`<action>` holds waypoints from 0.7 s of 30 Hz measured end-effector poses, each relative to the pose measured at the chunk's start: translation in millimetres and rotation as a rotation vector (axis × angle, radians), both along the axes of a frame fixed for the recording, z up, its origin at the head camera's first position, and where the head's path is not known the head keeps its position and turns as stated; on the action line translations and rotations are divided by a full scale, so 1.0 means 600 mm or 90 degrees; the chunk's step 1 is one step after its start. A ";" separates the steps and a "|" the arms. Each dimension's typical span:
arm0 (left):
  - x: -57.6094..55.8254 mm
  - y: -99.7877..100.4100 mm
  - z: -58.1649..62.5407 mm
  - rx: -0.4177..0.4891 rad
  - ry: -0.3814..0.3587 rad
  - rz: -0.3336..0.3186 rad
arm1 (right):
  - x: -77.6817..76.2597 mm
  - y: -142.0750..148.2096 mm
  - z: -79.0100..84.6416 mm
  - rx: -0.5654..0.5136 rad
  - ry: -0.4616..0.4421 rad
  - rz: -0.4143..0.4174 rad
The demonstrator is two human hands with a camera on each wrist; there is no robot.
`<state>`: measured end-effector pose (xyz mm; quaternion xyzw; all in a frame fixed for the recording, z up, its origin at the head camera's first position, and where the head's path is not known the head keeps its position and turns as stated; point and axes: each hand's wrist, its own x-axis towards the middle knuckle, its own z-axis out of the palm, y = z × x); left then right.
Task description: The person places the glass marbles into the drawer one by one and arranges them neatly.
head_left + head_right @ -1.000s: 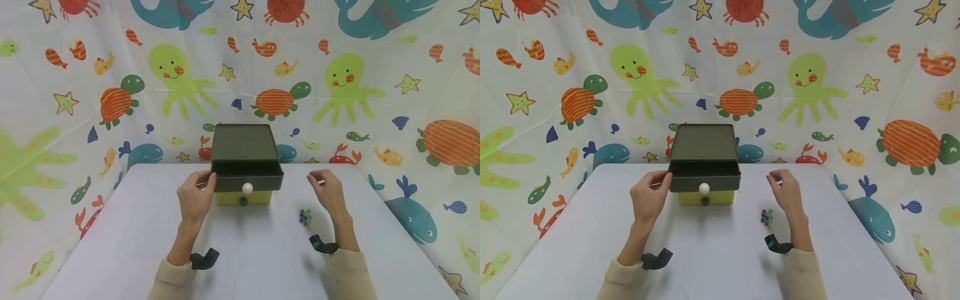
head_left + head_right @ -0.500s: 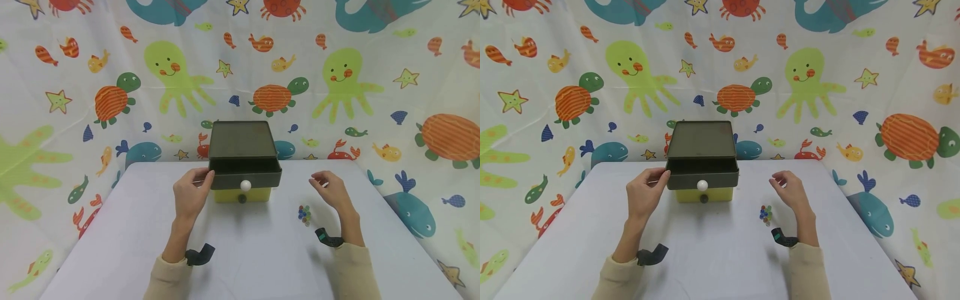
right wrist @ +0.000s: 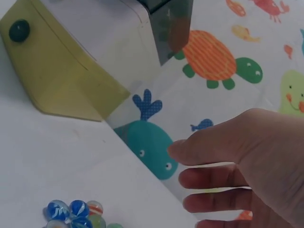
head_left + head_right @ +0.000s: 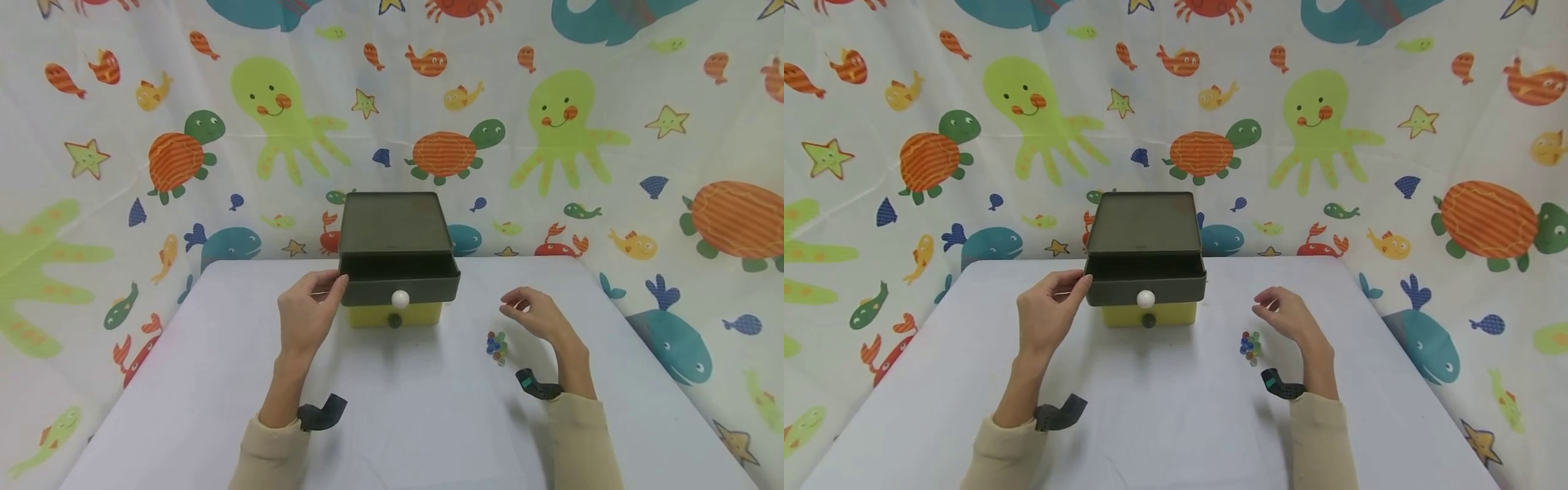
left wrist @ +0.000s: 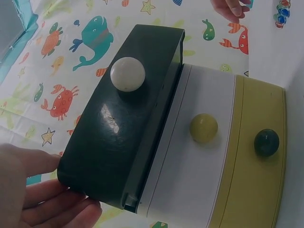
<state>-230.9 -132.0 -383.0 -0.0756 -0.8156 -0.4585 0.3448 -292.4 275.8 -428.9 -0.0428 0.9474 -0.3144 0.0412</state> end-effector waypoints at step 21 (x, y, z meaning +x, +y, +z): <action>-0.001 -0.002 0.003 -0.001 -0.031 -0.001 | -0.009 0.015 -0.034 0.008 -0.085 0.068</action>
